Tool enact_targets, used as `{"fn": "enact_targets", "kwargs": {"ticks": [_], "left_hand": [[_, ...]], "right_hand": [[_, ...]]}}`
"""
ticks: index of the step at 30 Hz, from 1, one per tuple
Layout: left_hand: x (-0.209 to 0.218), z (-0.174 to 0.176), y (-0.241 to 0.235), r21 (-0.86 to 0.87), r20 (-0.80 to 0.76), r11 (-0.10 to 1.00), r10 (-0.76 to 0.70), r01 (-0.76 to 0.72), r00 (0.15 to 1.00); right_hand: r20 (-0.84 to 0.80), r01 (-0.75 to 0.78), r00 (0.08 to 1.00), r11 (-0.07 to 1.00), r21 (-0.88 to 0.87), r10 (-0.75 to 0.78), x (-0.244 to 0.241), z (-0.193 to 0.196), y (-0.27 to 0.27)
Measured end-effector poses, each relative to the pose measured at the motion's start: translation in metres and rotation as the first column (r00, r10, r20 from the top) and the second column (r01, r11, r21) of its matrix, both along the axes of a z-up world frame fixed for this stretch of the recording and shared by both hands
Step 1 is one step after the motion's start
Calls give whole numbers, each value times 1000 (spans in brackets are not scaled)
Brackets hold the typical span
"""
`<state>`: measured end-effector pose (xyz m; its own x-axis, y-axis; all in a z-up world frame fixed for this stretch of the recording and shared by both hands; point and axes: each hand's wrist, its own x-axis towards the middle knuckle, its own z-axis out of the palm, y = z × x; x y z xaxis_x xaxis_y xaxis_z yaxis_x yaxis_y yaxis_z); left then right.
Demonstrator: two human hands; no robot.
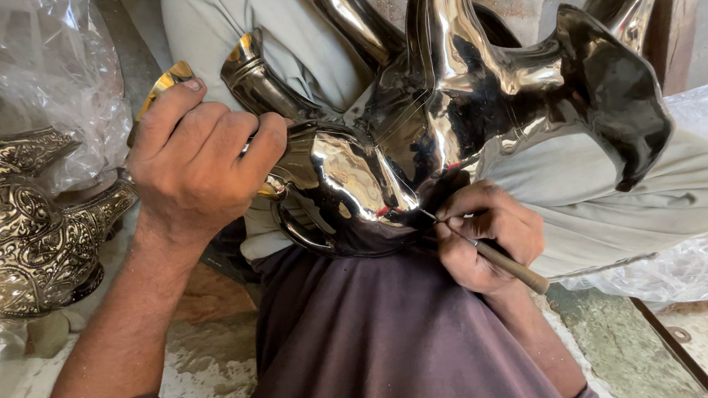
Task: The person sits cross-legged on the floor and uses a hammer and chisel to engrave intricate patterns onto a polished metal object. They repeatedly strike the chisel to create detailed designs on the surface.
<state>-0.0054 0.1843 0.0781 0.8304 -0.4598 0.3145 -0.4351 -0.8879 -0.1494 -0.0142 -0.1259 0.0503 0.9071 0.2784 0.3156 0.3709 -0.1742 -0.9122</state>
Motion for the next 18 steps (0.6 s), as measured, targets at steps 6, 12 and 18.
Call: {"fn": "enact_targets", "kwargs": {"ticks": [6,12,18], "left_hand": [[-3,-4,1,-23,-40,1000,9,-10,999],[-5,-6,3,-16,-37,1000,6,-7,999],[-5,-6,3,-27,-44,1000,2,-3,999]], "right_hand": [[-42,-12,999,995,95,16,-11,-9,-4],[-28,-15,999,994,107,18,-16,-9,-1],[0,-2,1000,996,87,2,-22,-14,-1]]}}
